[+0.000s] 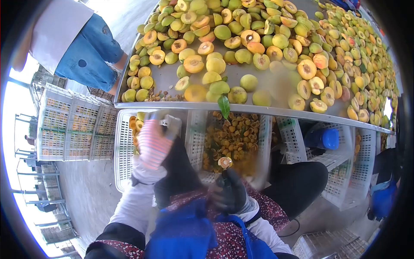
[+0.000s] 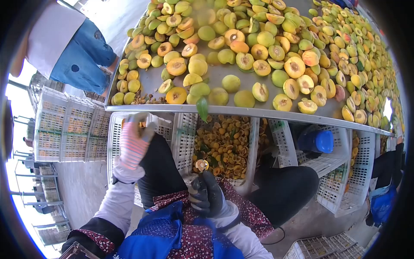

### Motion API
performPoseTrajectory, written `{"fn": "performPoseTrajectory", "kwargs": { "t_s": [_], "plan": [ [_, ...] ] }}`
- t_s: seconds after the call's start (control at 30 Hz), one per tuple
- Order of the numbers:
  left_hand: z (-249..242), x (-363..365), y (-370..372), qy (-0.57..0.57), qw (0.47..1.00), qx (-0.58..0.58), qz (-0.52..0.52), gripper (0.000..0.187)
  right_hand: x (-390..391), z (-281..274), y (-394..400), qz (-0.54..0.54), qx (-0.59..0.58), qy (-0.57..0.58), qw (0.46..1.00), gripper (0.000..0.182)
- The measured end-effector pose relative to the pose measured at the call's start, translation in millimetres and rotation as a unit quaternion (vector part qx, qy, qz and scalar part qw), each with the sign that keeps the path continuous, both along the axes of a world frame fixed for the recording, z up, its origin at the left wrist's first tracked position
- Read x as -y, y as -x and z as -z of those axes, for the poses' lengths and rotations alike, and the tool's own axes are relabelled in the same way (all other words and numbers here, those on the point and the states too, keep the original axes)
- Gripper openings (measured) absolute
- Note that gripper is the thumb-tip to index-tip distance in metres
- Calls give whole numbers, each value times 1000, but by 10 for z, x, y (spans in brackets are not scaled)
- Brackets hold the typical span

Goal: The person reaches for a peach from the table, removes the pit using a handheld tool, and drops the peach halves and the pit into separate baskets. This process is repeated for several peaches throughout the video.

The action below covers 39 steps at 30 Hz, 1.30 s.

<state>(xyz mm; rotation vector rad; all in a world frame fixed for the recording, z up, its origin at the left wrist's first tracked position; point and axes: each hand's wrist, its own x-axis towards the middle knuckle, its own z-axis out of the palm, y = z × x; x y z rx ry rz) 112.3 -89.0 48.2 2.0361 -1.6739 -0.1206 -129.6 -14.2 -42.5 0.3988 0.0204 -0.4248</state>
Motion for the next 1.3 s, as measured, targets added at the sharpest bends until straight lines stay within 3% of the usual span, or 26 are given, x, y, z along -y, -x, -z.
{"fn": "performPoseTrajectory", "kwargs": {
  "t_s": [0.07, 0.1, 0.13, 0.2, 0.3, 0.33, 0.47, 0.5, 0.57, 0.6, 0.67, 0.7, 0.77, 0.8, 0.87, 0.97, 1.13, 1.23, 1.27, 1.3],
  "plan": [
    [7, 439, 557, -27, 997, -39, 53, 29, 34, 34, 7, 0, -40, 5, 999, 47],
    [43, 696, 747, -50, 996, 2, 73, 29, 48, 49, 23, 3, -49, 10, 999, 46],
    [68, 946, 945, -65, 996, 16, 65, 37, 62, 70, 41, 7, -57, 15, 998, 46],
    [138, 1436, 1218, -239, 958, 146, 65, 45, 70, 116, 64, 20, -86, 8, 996, 46],
    [180, 1781, 1366, -400, 884, 199, 138, 45, 62, 197, 78, 41, -124, -14, 991, 45],
    [244, 1842, 1307, -399, 875, 214, 171, 45, 73, 212, 87, 49, -123, -12, 991, 45],
    [219, 1837, 1155, -398, 881, 211, 144, 53, 160, 177, 192, 70, -98, 25, 992, 46],
    [270, 1749, 1069, -326, 925, 94, 171, 52, 179, 99, 216, 82, -130, 42, 987, 46],
    [437, 1431, 868, -168, 952, -145, 213, 50, 213, -195, 267, 107, -194, 70, 973, 47],
    [393, 1205, 876, -180, 911, -296, 224, 52, 236, -341, 308, 107, -163, 90, 977, 47],
    [166, 693, 961, -188, 764, -575, 224, 55, 309, -561, 365, 105, -103, 132, 980, 48],
    [81, 497, 1008, -214, 731, -613, 210, 64, 339, -538, 323, 98, -183, 151, 966, 48],
    [111, 206, 961, -214, 693, -667, 174, 76, 445, -462, 214, 88, -341, 192, 916, 46],
    [122, 102, 889, -227, 695, -666, 148, 76, 513, -536, 226, 92, -355, 143, 919, 37],
    [148, -67, 718, -247, 700, -663, 93, 77, 479, -638, 208, 77, -484, 284, 824, 31],
    [231, -228, 726, -171, 642, -742, 88, 77, 329, -670, 140, 85, -532, 392, 745, 21],
    [136, -391, 763, -152, 575, -799, 86, 72, 138, -541, -106, 116, -575, 431, 686, 26],
    [149, -517, 651, -129, 645, -743, 121, 66, -48, -379, -55, 129, -616, 528, 570, 27],
    [152, -585, 619, -130, 637, -751, 116, 64, -6, -439, -157, 114, -564, 456, 679, 23],
    [289, -671, 562, -132, 669, -721, 125, 65, 33, -493, -251, 97, -514, 366, 770, 21]
  ]
}}
